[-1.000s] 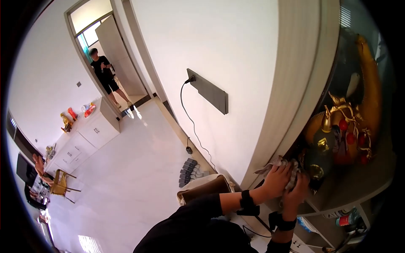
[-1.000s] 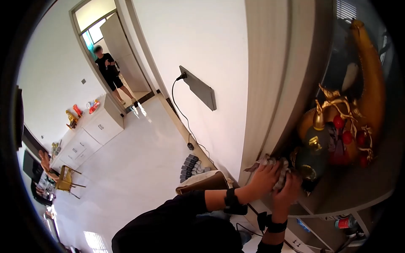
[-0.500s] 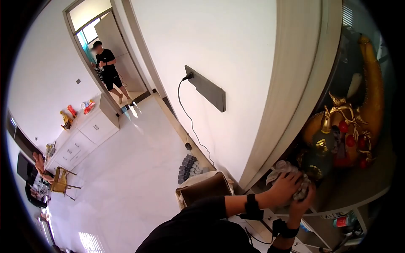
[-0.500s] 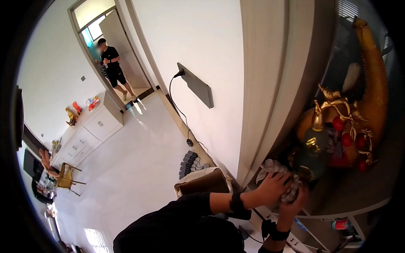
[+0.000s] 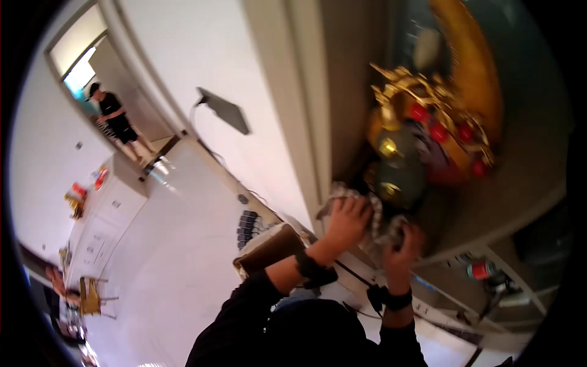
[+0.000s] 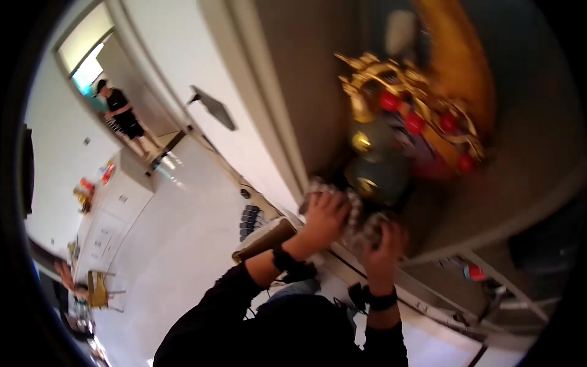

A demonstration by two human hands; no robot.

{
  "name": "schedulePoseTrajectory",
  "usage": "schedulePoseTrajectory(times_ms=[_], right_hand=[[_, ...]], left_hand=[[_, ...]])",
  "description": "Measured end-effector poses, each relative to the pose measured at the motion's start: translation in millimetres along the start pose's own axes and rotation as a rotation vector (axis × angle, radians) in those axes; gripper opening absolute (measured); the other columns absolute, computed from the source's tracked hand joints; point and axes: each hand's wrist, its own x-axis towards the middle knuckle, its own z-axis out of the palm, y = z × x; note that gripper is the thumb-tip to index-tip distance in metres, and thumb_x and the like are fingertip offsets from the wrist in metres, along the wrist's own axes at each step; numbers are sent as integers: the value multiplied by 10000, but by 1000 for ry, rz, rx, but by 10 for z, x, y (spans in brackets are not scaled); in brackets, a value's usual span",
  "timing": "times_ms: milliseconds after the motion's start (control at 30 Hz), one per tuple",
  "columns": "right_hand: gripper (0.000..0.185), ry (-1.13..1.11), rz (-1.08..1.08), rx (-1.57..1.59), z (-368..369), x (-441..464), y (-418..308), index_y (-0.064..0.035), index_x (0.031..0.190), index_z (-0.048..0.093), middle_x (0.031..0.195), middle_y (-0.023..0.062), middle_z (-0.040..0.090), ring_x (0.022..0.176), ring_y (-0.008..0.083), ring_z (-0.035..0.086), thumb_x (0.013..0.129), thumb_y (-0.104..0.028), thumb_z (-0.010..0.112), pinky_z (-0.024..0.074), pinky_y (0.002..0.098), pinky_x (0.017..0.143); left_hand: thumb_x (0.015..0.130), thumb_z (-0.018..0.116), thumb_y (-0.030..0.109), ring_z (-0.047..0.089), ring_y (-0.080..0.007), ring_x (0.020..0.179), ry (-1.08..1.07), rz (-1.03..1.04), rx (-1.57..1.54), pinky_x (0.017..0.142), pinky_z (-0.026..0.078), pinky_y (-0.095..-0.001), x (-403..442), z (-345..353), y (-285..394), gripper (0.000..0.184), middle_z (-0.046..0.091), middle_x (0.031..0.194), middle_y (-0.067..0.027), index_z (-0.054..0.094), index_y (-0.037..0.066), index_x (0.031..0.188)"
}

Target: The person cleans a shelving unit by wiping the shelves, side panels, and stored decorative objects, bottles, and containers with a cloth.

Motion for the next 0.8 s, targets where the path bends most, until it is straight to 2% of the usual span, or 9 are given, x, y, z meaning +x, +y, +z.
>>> schedulePoseTrajectory(times_ms=[67, 200, 400, 667, 800], right_hand=[[396, -27, 54, 99, -83, -21, 33, -29, 981, 474, 960, 157, 467, 903, 364, 426, 586, -44, 507, 353, 440, 799], [406, 14, 99, 267, -70, -19, 48, -25, 972, 473, 958, 146, 471, 900, 348, 434, 567, -25, 503, 364, 411, 788], [444, 32, 89, 212, -63, 12, 0, -30, 972, 471, 957, 135, 473, 887, 337, 440, 531, -11, 525, 377, 395, 755], [439, -15, 98, 95, -90, 12, -149, -36, 975, 473, 961, 130, 458, 902, 342, 436, 540, -13, 526, 361, 412, 784], [417, -23, 52, -14, -76, -17, -203, -24, 992, 462, 986, 143, 449, 940, 351, 422, 579, -36, 520, 345, 428, 812]], left_hand=[[567, 542, 184, 420, -263, 867, -4, 172, -74, 728, 313, -389, -9, 28, 239, 345, 461, 1005, -124, 563, 26, 873], [568, 544, 182, 421, -266, 824, 85, 133, -87, 730, 311, -370, -13, 121, 281, 339, 471, 962, -129, 564, 21, 865], [545, 555, 135, 414, -277, 768, 156, 180, 46, 689, 331, -376, 68, 41, 141, 263, 467, 860, -132, 577, 30, 785], [516, 572, 101, 433, -286, 770, 98, 3, 94, 632, 362, -366, 26, 9, -190, 275, 459, 816, -124, 548, 31, 780], [532, 572, 97, 437, -278, 739, 176, -53, 141, 625, 369, -364, 10, 0, -240, 295, 452, 807, -110, 536, 21, 814]])
